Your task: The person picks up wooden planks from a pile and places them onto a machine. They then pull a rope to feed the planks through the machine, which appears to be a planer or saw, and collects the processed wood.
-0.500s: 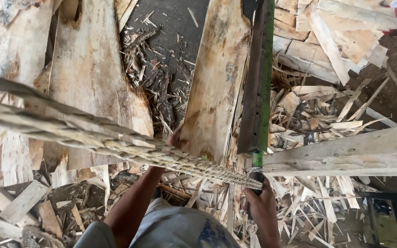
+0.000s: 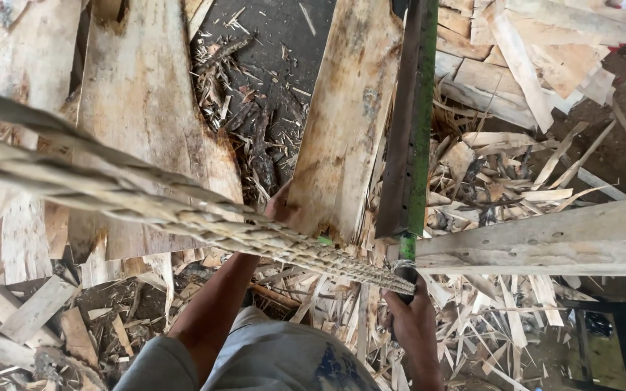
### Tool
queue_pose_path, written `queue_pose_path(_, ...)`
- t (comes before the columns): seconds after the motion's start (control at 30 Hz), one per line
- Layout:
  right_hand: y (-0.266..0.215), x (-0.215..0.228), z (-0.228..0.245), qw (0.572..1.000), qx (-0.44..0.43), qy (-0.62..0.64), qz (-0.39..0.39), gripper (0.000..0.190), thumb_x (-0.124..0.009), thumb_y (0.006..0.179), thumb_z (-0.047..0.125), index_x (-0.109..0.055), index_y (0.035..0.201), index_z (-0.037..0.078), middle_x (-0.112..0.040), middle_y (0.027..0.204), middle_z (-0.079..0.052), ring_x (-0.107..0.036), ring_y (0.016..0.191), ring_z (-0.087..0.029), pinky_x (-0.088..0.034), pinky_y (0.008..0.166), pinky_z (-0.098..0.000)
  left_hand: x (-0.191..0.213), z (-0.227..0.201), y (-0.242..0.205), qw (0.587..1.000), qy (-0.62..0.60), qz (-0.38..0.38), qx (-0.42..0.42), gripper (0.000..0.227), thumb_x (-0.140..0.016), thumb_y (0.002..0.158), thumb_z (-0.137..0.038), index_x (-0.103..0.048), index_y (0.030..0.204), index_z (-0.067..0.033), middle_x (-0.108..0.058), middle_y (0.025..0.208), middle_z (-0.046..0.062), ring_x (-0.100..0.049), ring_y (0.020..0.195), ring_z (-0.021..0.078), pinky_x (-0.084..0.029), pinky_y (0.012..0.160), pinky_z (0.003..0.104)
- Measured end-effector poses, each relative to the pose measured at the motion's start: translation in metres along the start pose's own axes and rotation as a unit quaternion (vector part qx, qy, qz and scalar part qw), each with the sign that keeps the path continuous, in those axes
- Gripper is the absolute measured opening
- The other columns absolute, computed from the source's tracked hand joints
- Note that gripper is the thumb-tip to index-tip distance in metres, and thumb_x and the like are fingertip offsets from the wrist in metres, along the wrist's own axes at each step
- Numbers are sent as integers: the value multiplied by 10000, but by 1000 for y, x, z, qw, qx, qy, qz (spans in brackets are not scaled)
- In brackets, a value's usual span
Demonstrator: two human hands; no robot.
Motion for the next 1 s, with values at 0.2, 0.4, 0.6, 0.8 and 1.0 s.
queue_pose_path(0.2, 15, -14, -28, 998, -35, -45, -6, 569, -657, 906, 151, -430, 1423, 75, -668, 746, -148, -625, 487, -207, -534, 424, -353, -32, -10, 3, 997, 56, -47, 1, 706, -536, 910, -5, -356, 1592, -39, -445, 1587, 124, -508, 1353, 282, -536, 1047, 408)
queue_pose_path(0.4, 21, -20, -39, 999, -26, -45, 3, 601, -640, 895, 157, -395, 1441, 99, -685, 781, -117, -637, 487, -207, -554, 409, -345, -23, 0, 15, 964, 263, -28, -23, 784, -556, 910, 169, -284, 1614, -42, -435, 1601, 172, -527, 1386, 302, -509, 1143, 342)
queue_pose_path(0.6, 10, 5, -11, 997, -48, -31, 43, 640, -691, 904, 266, -384, 1443, 107, -672, 786, -107, -627, 485, -192, -560, 395, -326, -107, -66, -2, 919, 358, -143, 82, 877, -559, 854, 183, -305, 1607, -187, -397, 1607, 104, -595, 1251, 251, -605, 924, 252)
queue_pose_path(0.8, 56, -14, -41, 998, -62, -7, 10, 529, -537, 998, 394, -460, 1437, 108, -663, 745, -117, -536, 436, -186, -461, 351, -342, -68, -34, 6, 932, 319, -149, 88, 935, -544, 829, 203, -259, 1627, -194, -430, 1619, 118, -645, 1188, 239, -626, 854, 230)
queue_pose_path(1.0, 131, -112, -243, 997, -46, -65, 23, 537, -619, 950, 258, -422, 1417, 79, -651, 761, -177, -564, 489, -210, -444, 412, -373, -79, -33, -5, 913, 346, -168, 135, 859, -499, 858, 176, -298, 1624, -159, -350, 1675, 90, -649, 1202, 297, -609, 877, 420)
Point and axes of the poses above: each hand's wrist, its own y-axis towards the middle knuckle, its own x-axis out of the back of the hand, z = x × y, the point moved 1 cm from there along y, towards the middle knuckle
